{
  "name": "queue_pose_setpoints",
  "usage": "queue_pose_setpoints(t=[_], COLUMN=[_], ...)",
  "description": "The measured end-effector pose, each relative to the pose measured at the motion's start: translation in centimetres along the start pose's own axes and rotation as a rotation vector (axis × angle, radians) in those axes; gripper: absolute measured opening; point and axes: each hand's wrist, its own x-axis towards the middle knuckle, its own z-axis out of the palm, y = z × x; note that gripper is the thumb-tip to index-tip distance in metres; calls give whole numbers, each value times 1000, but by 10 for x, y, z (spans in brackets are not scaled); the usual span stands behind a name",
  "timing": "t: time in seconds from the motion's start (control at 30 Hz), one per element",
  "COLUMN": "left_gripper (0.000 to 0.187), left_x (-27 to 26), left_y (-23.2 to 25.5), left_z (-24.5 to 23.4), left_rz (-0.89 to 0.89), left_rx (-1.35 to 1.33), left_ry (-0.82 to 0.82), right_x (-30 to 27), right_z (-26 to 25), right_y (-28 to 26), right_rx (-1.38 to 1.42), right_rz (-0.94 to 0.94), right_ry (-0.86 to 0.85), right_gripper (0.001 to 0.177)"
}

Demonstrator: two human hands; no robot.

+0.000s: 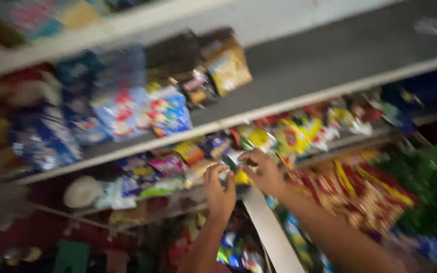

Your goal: Organizing and stocking sachets of drink mix and snack bags on grocery store shelves.

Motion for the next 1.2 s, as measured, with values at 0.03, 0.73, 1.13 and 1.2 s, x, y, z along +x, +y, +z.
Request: queue_pose_setpoints(t=[0.03, 0.73, 1.13, 1.2], left_gripper=[19, 61, 59, 46], left_x=[-18, -282, -278, -318], left_y=[5, 98, 125, 80], left_z=[10, 221, 230, 237], left_rz=[-20, -760, -1087, -840], left_rx=[-7, -53, -39, -186], left_ry=[-29, -769, -647, -378], right_x=[-16, -270, -270, -269], right_z=[-18, -261, -279, -282], right_y=[13, 116, 120, 120], right_rx=[-6, -73, 14, -6], right_rz=[35, 595, 538, 604], right_ry=[5, -169, -331, -323], right_gripper=[25, 20, 15, 17])
